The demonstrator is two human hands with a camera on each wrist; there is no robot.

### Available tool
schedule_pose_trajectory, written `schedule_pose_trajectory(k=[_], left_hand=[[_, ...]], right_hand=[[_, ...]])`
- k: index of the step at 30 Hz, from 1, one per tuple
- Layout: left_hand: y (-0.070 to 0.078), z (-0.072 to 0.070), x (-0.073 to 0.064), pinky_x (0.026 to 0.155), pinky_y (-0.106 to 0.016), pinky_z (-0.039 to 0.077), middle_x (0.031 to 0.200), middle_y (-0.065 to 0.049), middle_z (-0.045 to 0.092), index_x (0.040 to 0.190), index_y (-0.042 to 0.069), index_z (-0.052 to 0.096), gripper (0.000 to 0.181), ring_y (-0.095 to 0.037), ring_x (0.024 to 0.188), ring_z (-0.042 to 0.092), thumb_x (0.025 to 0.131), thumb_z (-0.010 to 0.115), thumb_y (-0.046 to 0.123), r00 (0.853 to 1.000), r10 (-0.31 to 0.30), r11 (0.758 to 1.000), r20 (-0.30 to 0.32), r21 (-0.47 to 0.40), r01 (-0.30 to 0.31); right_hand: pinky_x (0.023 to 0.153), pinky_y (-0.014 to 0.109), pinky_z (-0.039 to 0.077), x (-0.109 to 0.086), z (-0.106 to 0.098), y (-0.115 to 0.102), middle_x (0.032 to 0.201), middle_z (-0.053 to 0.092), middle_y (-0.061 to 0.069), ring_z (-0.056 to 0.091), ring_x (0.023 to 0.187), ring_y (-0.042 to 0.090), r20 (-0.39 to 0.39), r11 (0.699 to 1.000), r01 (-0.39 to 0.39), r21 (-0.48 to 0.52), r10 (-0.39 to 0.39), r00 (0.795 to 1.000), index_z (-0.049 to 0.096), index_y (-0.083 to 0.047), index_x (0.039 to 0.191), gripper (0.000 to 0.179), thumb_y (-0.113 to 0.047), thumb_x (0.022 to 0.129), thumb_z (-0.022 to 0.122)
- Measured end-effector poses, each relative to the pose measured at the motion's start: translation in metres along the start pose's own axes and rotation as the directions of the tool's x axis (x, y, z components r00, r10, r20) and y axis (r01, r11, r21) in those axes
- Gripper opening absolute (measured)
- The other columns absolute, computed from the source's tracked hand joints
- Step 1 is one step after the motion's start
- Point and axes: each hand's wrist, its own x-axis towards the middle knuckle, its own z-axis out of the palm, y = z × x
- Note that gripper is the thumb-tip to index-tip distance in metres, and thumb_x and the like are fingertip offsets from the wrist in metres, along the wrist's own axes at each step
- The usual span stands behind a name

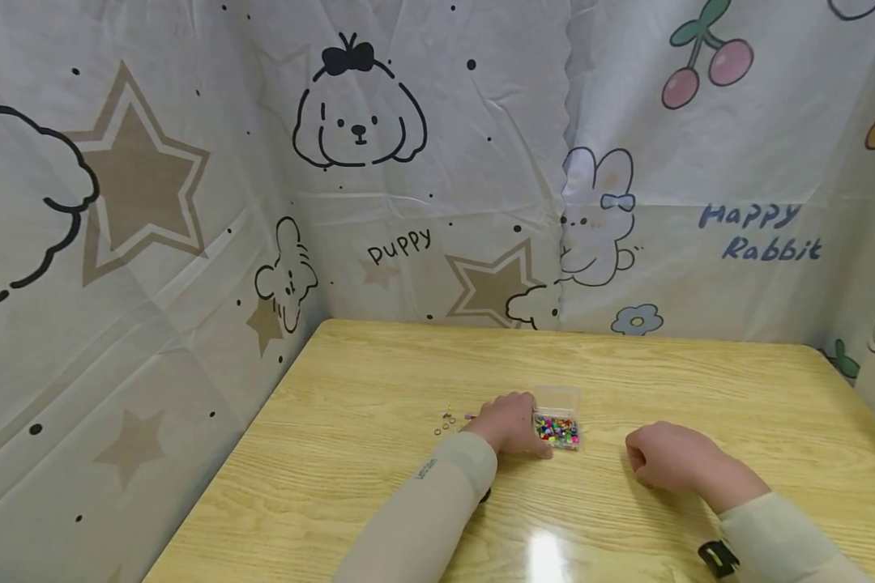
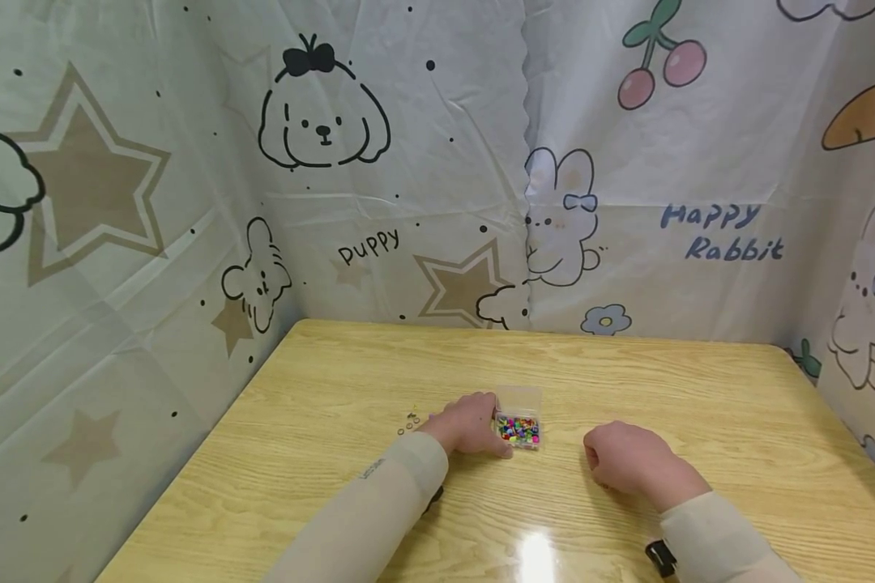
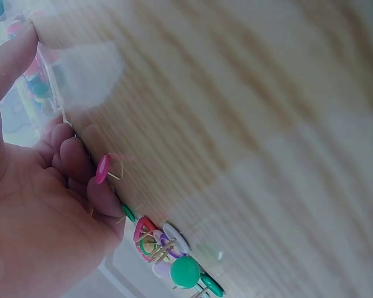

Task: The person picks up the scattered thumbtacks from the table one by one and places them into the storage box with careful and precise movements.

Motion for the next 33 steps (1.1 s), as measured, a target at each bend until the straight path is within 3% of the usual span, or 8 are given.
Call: schedule_pose_trajectory(k=[8, 17, 24, 33], left_hand=[[-0.001, 0.000, 0.001, 0.096, -0.041, 0.044, 0.099, 0.006, 0.060, 0.121, 0.017, 0.060, 0.066, -0.018, 0.096, 0.058, 0.075, 0.085, 0.057, 1.000, 0.000, 1.000, -0.002, -0.016, 0.000], [-0.001, 0.000, 0.000, 0.096, -0.040, 0.044, 0.101, 0.007, 0.061, 0.125, 0.017, 0.060, 0.067, -0.018, 0.099, 0.058, 0.076, 0.085, 0.056, 1.000, -0.001, 1.000, -0.006, -0.013, 0.001], [0.000, -0.001, 0.000, 0.093, -0.039, 0.045, 0.098, 0.007, 0.059, 0.118, 0.018, 0.060, 0.062, -0.016, 0.094, 0.057, 0.076, 0.085, 0.056, 1.000, -0.002, 1.000, -0.004, -0.006, 0.002], [0.001, -0.002, -0.002, 0.091, -0.038, 0.045, 0.094, 0.007, 0.059, 0.115, 0.018, 0.060, 0.060, -0.016, 0.089, 0.057, 0.075, 0.086, 0.055, 1.000, -0.019, 1.000, -0.001, -0.022, 0.019]], right_hand=[[0.056, 0.032, 0.037, 0.004, -0.001, -0.001, 0.061, 0.050, -0.006, 0.047, 0.056, 0.013, -0.014, 1.000, -0.016, 0.010, 0.016, 1.000, 0.052, -0.019, 0.068, 0.026, -0.004, 0.084, 0.066], [0.053, 0.032, 0.036, 0.007, -0.005, -0.008, 0.057, 0.049, -0.006, 0.048, 0.052, 0.013, -0.067, 1.000, -0.003, 0.019, 0.004, 0.998, 0.051, -0.019, 0.068, 0.025, -0.006, 0.087, 0.061], [0.058, 0.034, 0.039, 0.016, -0.010, -0.017, 0.066, 0.050, -0.006, 0.046, 0.058, 0.012, -0.099, 0.999, 0.023, 0.023, -0.021, 0.995, 0.057, -0.019, 0.077, 0.023, -0.017, 0.099, 0.063], [0.061, 0.035, 0.039, 0.029, -0.007, -0.030, 0.069, 0.050, -0.007, 0.045, 0.062, 0.012, -0.116, 0.998, 0.054, 0.024, -0.051, 0.992, 0.057, -0.019, 0.080, 0.022, -0.021, 0.101, 0.064]])
